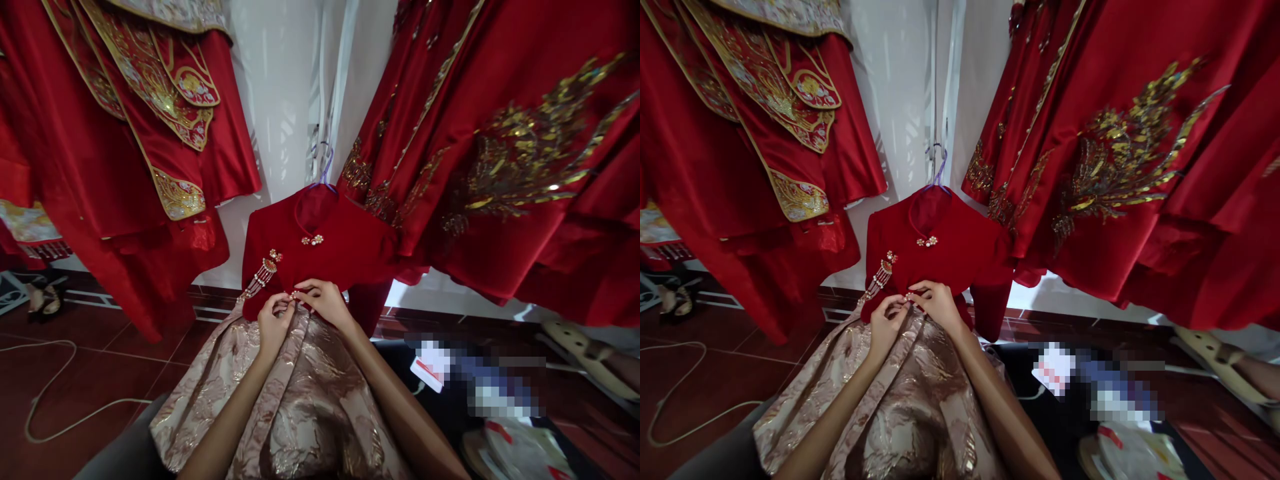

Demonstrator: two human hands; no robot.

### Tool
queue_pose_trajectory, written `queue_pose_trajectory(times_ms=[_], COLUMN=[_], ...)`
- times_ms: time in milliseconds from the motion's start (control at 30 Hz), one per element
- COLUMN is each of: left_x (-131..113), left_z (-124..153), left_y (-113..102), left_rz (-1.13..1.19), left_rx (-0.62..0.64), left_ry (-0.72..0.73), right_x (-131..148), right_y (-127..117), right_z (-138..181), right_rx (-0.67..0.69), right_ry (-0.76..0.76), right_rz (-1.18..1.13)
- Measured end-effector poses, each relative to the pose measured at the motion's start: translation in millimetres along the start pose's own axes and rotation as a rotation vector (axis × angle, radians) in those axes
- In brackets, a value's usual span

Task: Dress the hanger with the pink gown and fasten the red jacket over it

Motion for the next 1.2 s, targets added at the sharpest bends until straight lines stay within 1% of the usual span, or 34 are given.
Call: queue_pose_trajectory(times_ms=[167,333,467,833,1033,1100,1200], left_x=[1.2,1.7,2.2,-1.7,2.7,6.2,9.3], left_z=[1.2,0.2,-0.4,-4.0,-3.5,-3.7,-4.1], left_y=[-1.8,-3.3,-3.7,-5.9,2.7,2.4,-6.0], left_rz=[0.047,0.061,0.061,-0.006,0.017,0.021,0.001], left_rx=[-0.006,-0.009,-0.009,-0.002,0.032,0.01,-0.077], left_ry=[-0.059,-0.073,-0.078,-0.045,0.016,0.015,0.007], right_x=[9.2,17.2,15.5,13.8,9.3,7.0,6.2], right_y=[1.7,3.5,4.6,4.3,5.0,5.0,2.5], right_z=[1.9,3.6,2.8,4.5,3.1,2.5,1.9], right_rx=[0.025,-0.025,-0.037,-0.05,-0.059,-0.035,0.019], right_ry=[-0.078,-0.153,-0.158,-0.182,-0.152,-0.14,-0.128], right_rz=[0.134,0.221,0.269,0.296,0.362,0.381,0.409])
Point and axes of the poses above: each hand's wrist, its own z-axis away from the middle knuckle, its own y-axis out of the palm, x = y × z, the point moved 9 cm from there along -z, towards the middle knuckle, and after that the axes turned 10 degrees about -z, right-handed, at the moved point
